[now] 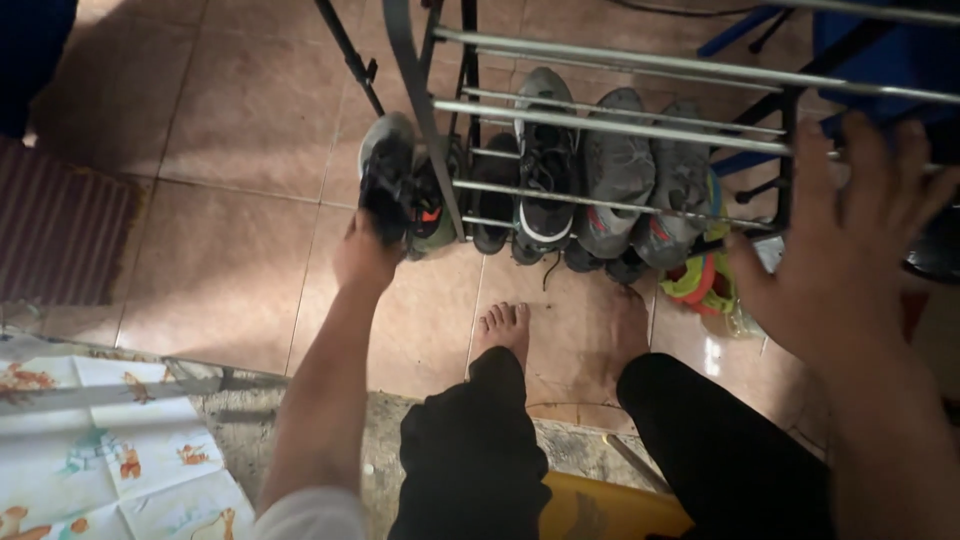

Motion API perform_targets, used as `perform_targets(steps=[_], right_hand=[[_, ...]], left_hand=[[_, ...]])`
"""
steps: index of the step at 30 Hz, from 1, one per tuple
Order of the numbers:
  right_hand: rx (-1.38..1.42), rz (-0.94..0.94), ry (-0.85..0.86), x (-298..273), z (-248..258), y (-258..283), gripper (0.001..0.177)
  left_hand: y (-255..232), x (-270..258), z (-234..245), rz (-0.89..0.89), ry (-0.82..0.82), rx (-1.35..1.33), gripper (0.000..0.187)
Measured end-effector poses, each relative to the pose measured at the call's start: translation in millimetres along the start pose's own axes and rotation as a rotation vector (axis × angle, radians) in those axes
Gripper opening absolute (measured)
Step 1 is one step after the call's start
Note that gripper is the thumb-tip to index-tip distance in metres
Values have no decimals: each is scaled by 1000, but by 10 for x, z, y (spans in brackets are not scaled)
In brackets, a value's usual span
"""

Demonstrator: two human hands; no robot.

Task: The person sits on a low stool and arranges multiple pairs of shoes on a metal shoe rack. They pick up shoes from the floor and the rack, place them in pairs, and adjust their positions to fit neatly on the shelves.

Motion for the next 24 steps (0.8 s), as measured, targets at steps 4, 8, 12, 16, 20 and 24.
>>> perform_targets(steps=[4, 8, 12, 16, 20, 24], right_hand=[[22, -230, 171, 83, 26, 13, 90], [40, -244, 164, 47, 63, -26, 89], [70, -239, 144, 21, 130, -37, 90], [73, -212, 14, -155, 163, -26, 85], [88, -131, -319, -485, 96, 94, 17], [65, -377, 403, -567, -342, 362, 20]], left_hand=[[-5, -459, 295, 91, 49, -45, 78], [13, -936, 586, 168, 29, -128, 56], [-5, -1469, 941, 162, 101, -149, 55], [135, -1844, 1000, -2, 102, -48, 60], [125, -2066, 1076, -10, 123, -2, 59], [136, -2097, 1064, -37, 109, -17, 58]])
Point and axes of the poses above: each hand's wrist, its own x-axis towards the middle knuckle, its own z-axis out of the back of the hand, y = z × x, the point moved 6 cm from there along x, towards the middle knuckle, and after that the axes turned 13 degrees about -y, right-handed, at the moved point
